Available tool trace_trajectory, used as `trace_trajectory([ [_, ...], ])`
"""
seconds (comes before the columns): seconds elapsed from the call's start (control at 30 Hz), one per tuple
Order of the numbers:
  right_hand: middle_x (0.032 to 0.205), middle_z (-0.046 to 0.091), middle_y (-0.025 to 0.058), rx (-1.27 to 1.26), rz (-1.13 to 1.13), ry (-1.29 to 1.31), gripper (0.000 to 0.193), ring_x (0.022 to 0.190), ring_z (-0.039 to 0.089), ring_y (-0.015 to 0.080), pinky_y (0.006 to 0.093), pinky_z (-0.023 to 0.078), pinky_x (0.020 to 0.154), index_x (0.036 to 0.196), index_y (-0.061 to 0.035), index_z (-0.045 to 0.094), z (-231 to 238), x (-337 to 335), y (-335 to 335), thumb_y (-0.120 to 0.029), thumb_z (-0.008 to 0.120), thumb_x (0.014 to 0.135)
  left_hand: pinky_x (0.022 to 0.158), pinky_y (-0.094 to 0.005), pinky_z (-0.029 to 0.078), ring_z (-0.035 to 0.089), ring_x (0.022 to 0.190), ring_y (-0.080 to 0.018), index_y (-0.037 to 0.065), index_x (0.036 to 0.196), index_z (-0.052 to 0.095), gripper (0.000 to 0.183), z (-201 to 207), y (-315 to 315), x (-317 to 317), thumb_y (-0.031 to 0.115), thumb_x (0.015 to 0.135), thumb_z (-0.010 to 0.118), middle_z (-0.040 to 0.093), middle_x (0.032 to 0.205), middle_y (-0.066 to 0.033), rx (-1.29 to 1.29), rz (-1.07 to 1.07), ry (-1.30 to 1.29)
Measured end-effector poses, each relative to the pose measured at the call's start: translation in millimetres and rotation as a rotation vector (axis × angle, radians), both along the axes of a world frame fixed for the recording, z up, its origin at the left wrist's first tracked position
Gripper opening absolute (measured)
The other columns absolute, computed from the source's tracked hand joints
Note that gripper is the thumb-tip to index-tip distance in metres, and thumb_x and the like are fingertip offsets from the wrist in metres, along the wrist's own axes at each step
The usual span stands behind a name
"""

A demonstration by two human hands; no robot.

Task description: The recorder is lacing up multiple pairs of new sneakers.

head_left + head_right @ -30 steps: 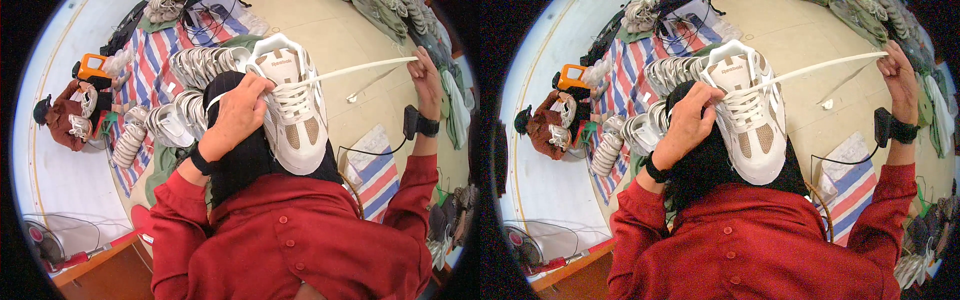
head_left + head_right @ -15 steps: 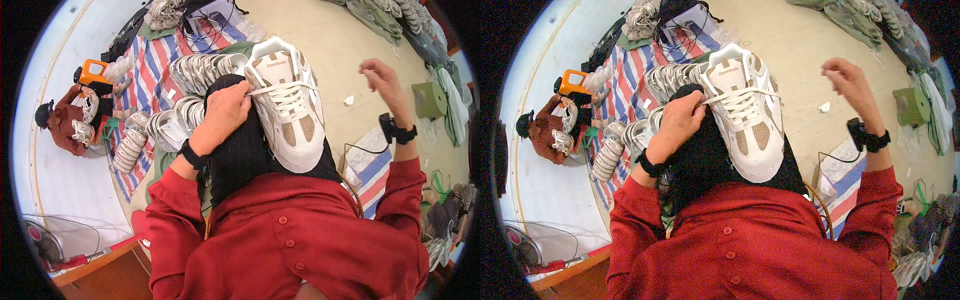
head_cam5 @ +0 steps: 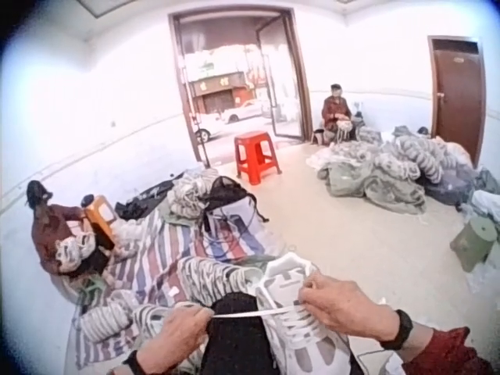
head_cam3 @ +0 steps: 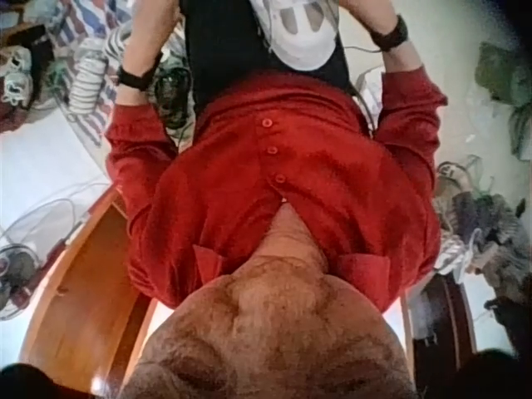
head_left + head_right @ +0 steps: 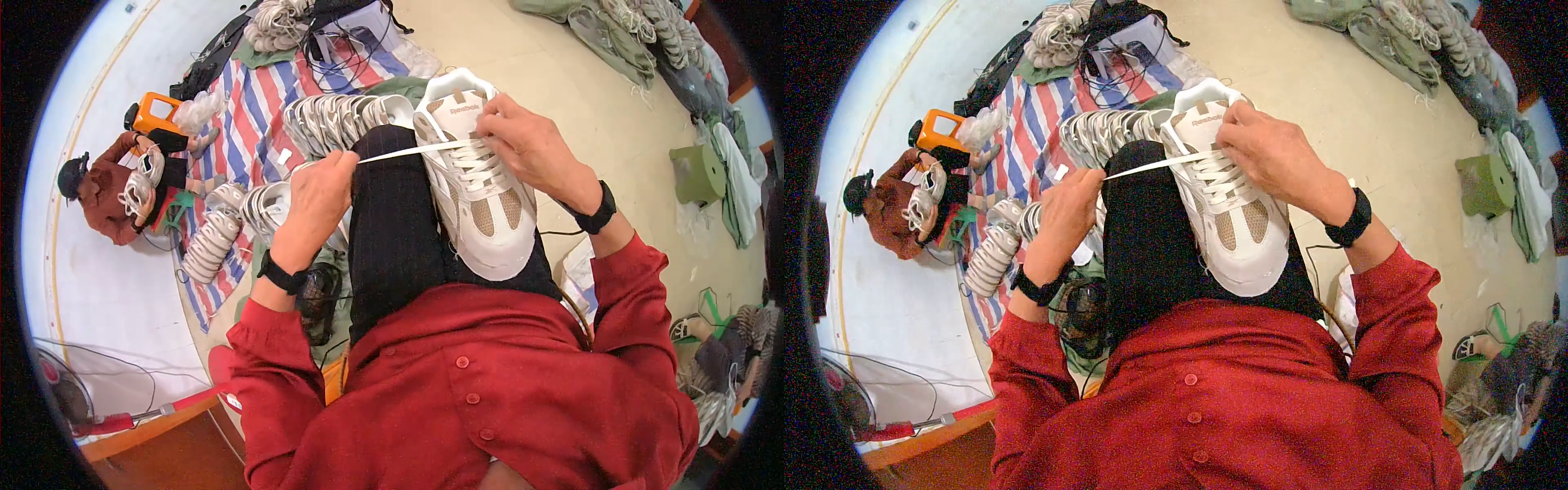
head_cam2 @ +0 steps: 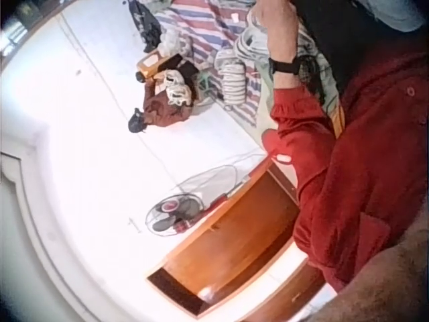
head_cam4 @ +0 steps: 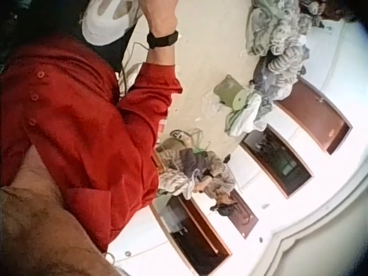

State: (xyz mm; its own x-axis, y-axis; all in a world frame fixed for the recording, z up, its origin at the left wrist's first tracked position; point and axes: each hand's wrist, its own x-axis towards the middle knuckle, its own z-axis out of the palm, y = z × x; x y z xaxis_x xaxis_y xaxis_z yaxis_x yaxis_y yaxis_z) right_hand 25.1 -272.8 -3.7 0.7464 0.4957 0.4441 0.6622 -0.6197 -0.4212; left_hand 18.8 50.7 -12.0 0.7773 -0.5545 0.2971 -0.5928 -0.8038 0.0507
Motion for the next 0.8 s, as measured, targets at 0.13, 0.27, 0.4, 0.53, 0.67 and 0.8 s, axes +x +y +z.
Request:
trace_trajectory([
  [0.13, 0.096, 0.053, 0.0118, -0.047, 0.004, -0.010, 0.008, 0.081, 0.060, 0.0322, 0.0414, 0.048, 0.070, 0.094, -0.0057, 0.057, -2.1, -0.4, 2.5, -0.009, 0.056, 0.087, 0.066, -0.0430, 0.047, 0.060, 0.079, -0.0332, 0.007, 0.096, 0.057, 0.011, -8.8, 30.0, -7.5, 0.006, 0.086, 0.054, 0.060, 0.082, -0.0136, -0.014, 0.089, -0.031],
  [0.27, 0.091, 0.054, 0.0107, 0.058, -0.008, 0.108, 0.008, 0.075, 0.058, 0.0287, 0.0381, 0.047, 0.067, 0.094, -0.0049, 0.056, 1.4, -2.3, 0.8, -0.009, 0.057, 0.087, 0.066, -0.0452, 0.045, 0.058, 0.076, -0.0349, 0.006, 0.086, 0.054, 0.015, -13.2, 67.4, -12.7, -0.002, 0.074, 0.054, 0.058, 0.080, -0.0136, -0.064, 0.146, -0.149],
  [0.4, 0.081, 0.057, 0.0072, 0.231, -0.037, 0.210, 0.010, 0.068, 0.054, 0.0179, 0.0309, 0.044, 0.064, 0.094, -0.0036, 0.060, 17.6, -2.9, 4.2, -0.012, 0.058, 0.089, 0.065, -0.0443, 0.044, 0.059, 0.075, -0.0335, 0.006, 0.093, 0.060, 0.022, 10.5, 112.2, -14.5, -0.004, 0.074, 0.054, 0.058, 0.076, -0.0154, 0.023, 0.236, -0.314],
  [0.53, 0.081, 0.062, 0.0045, 0.300, 0.010, 0.207, 0.016, 0.072, 0.054, 0.0118, 0.0278, 0.044, 0.066, 0.097, -0.0022, 0.063, 55.1, -2.5, 10.1, -0.016, 0.057, 0.091, 0.072, -0.0377, 0.049, 0.063, 0.081, -0.0303, 0.006, 0.104, 0.066, 0.018, 115.3, 100.4, -24.9, 0.003, 0.089, 0.057, 0.066, 0.089, -0.0135, 0.054, 0.273, -0.586],
  [0.67, 0.092, 0.067, 0.0053, 0.370, 0.178, 0.107, 0.025, 0.083, 0.059, 0.0127, 0.0269, 0.046, 0.074, 0.105, -0.0016, 0.064, 104.8, -17.5, 35.4, -0.021, 0.056, 0.093, 0.074, -0.0336, 0.050, 0.065, 0.081, -0.0263, 0.002, 0.106, 0.065, 0.019, 185.6, 54.9, -60.2, 0.001, 0.088, 0.059, 0.067, 0.090, -0.0127, -0.026, 0.041, -0.809],
  [0.8, 0.095, 0.066, 0.0097, 0.493, 0.458, 0.053, 0.033, 0.086, 0.061, 0.0162, 0.0307, 0.048, 0.077, 0.113, -0.0007, 0.060, 143.0, -39.4, 69.5, -0.027, 0.057, 0.094, 0.070, -0.0378, 0.051, 0.065, 0.075, -0.0297, -0.004, 0.097, 0.067, 0.014, 213.2, 13.2, -84.7, -0.002, 0.086, 0.060, 0.066, 0.085, -0.0159, -0.020, -0.195, -0.863],
])
